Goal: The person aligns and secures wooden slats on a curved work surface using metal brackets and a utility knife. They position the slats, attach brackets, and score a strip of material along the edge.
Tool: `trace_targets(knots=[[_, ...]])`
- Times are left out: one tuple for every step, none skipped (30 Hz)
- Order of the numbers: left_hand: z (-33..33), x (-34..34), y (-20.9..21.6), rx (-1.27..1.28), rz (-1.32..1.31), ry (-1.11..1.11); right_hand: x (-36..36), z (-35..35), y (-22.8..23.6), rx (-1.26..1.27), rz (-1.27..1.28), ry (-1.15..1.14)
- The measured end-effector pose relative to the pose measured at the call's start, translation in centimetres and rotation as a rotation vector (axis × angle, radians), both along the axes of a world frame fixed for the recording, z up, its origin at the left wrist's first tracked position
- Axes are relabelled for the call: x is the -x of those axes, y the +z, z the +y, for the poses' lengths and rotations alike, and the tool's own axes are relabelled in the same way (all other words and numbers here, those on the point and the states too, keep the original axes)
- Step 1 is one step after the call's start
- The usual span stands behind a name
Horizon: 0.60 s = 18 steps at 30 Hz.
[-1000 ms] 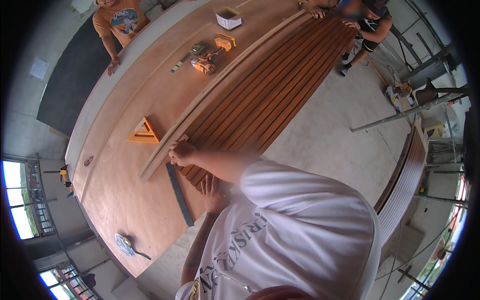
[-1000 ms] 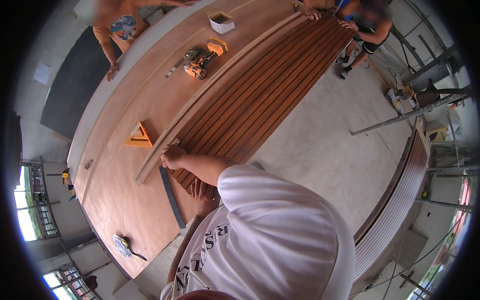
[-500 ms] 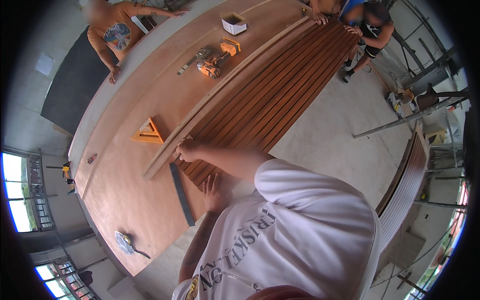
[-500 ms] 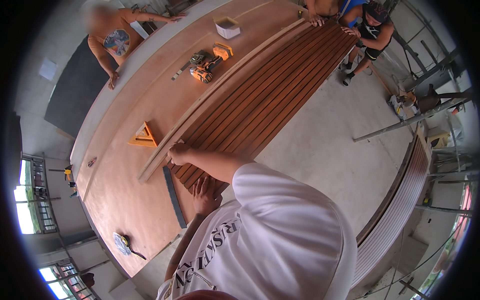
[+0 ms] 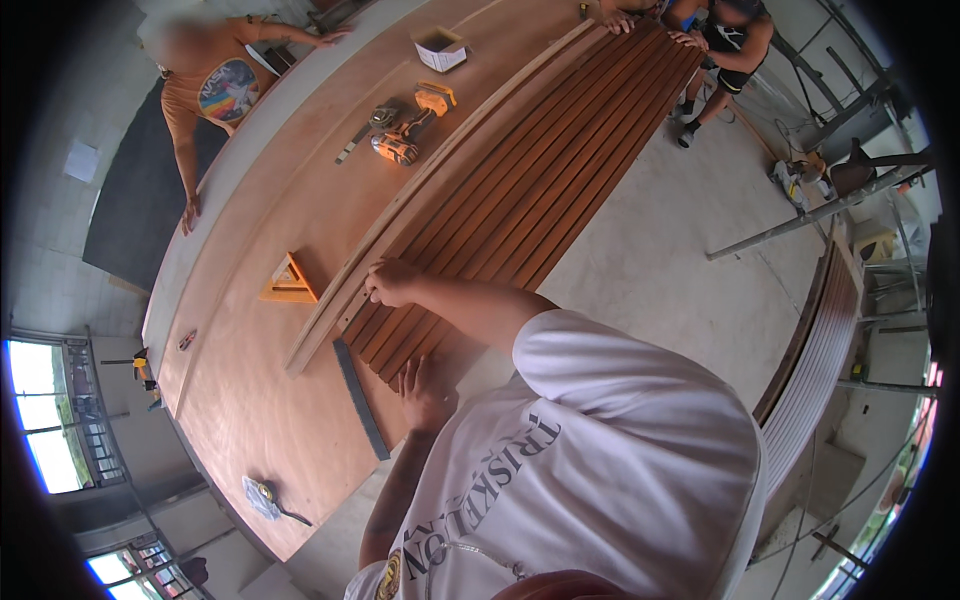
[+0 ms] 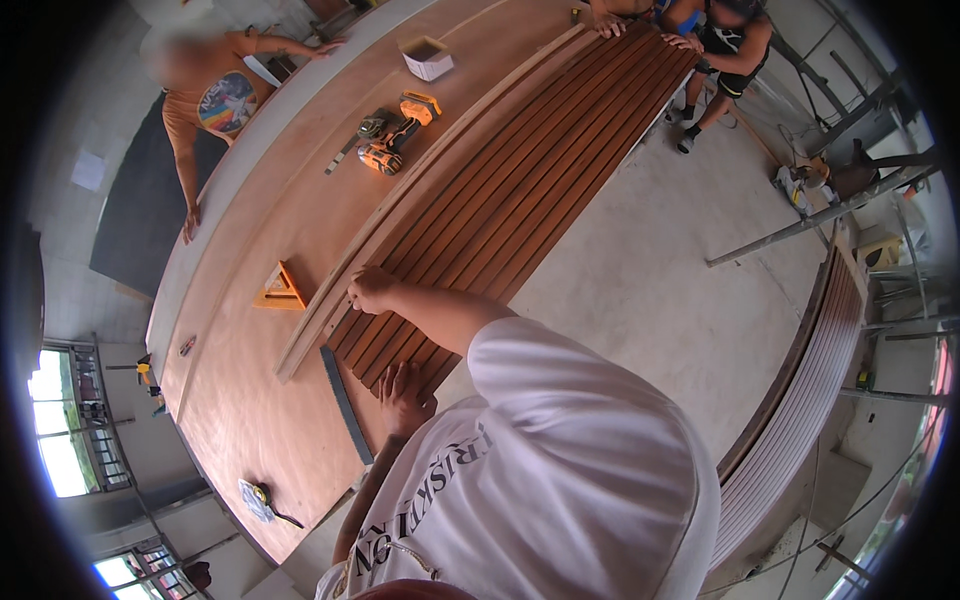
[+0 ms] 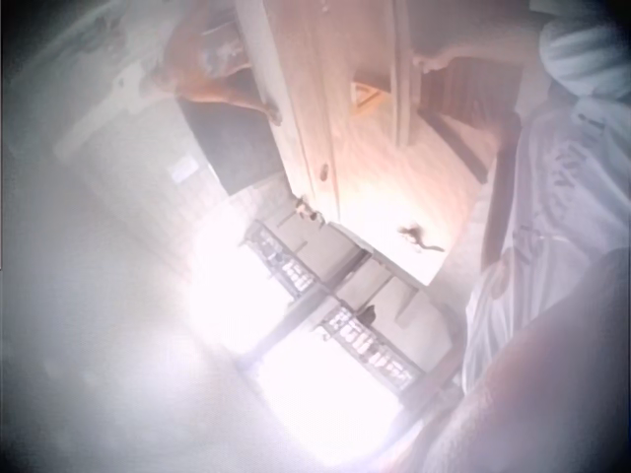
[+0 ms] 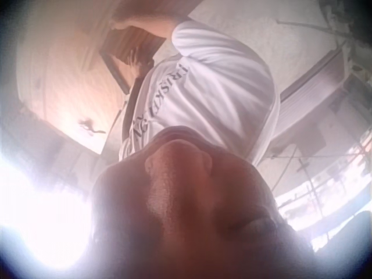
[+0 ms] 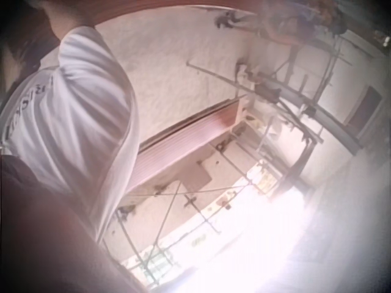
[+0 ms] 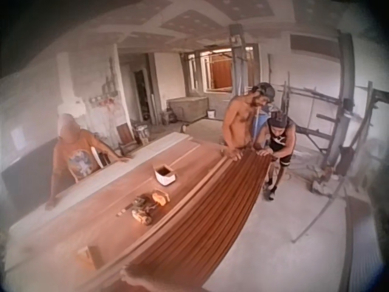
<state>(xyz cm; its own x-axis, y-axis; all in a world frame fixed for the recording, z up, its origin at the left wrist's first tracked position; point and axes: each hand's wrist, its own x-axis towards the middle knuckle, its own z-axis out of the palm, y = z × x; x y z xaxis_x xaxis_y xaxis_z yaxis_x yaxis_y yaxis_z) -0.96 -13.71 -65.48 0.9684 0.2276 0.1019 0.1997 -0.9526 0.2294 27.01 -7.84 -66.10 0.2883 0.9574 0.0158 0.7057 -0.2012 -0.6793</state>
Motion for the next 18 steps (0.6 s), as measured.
trace_targets(knots=[[-0.1, 0.0, 0.1, 0.022, -0.015, 0.008, 0.0, 0.0, 0.1, 0.014, -0.010, 0.003], [-0.2, 0.0, 0.1, 0.041, -0.019, 0.013, 0.0, 0.0, 0.1, 0.004, -0.008, 0.000], [-0.3, 0.0, 0.2, 0.057, -0.024, 0.022, 0.0, 0.0, 0.2, 0.011, -0.007, 0.000], [-0.5, 0.1, 0.2, 0.057, -0.024, 0.029, 0.0, 0.0, 0.1, 0.026, -0.008, 0.004], [-0.6, 0.1, 0.2, 0.053, -0.027, 0.038, 0.0, 0.0, 0.1, 0.006, -0.021, 0.011], [-0.8, 0.1, 0.2, 0.042, -0.026, 0.040, 0.0, 0.0, -0.1, -0.004, -0.034, 0.021], [-0.9, 0.0, 0.3, 0.052, -0.030, 0.043, 0.0, 0.0, -0.2, 0.003, -0.047, 0.030], [-1.0, -0.1, 0.4, 0.055, -0.033, 0.044, 0.0, -0.1, -0.4, -0.019, -0.059, 0.031], [-1.1, -0.1, 0.6, 0.057, -0.031, 0.043, 0.0, -0.2, -0.6, -0.025, -0.071, 0.033], [-1.1, -0.2, 0.9, 0.049, -0.031, 0.043, 0.1, -0.1, -0.8, -0.020, -0.083, 0.036], [-1.2, -0.3, 1.3, 0.041, -0.027, 0.041, 0.2, -0.2, -1.0, -0.044, -0.102, 0.036], [-1.3, -0.5, 1.7, 0.045, 0.009, 0.054, 0.3, -0.2, -1.1, -0.055, -0.121, 0.036], [-1.4, -0.5, 2.1, 0.069, -0.029, 0.044, 0.4, -0.3, -1.3, -0.050, -0.137, 0.040], [-1.4, -0.4, 2.5, 0.105, -0.035, 0.048, 0.6, -0.3, -1.4, -0.073, -0.166, 0.034], [-1.4, -0.5, 2.8, 0.142, -0.041, 0.052, 0.7, -0.3, -1.5, -0.077, -0.192, 0.031], [-1.0, -0.9, 2.9, 0.201, 0.005, 0.085, 0.8, -0.3, -1.6, -0.059, -0.217, 0.028], [-0.4, -1.2, 3.0, 0.261, 0.053, 0.115, 0.9, -0.3, -1.6, -0.094, -0.220, 0.025], [0.5, -1.7, 2.8, 0.312, 0.080, 0.138, 0.9, -0.4, -1.6, -0.106, -0.224, 0.020]])
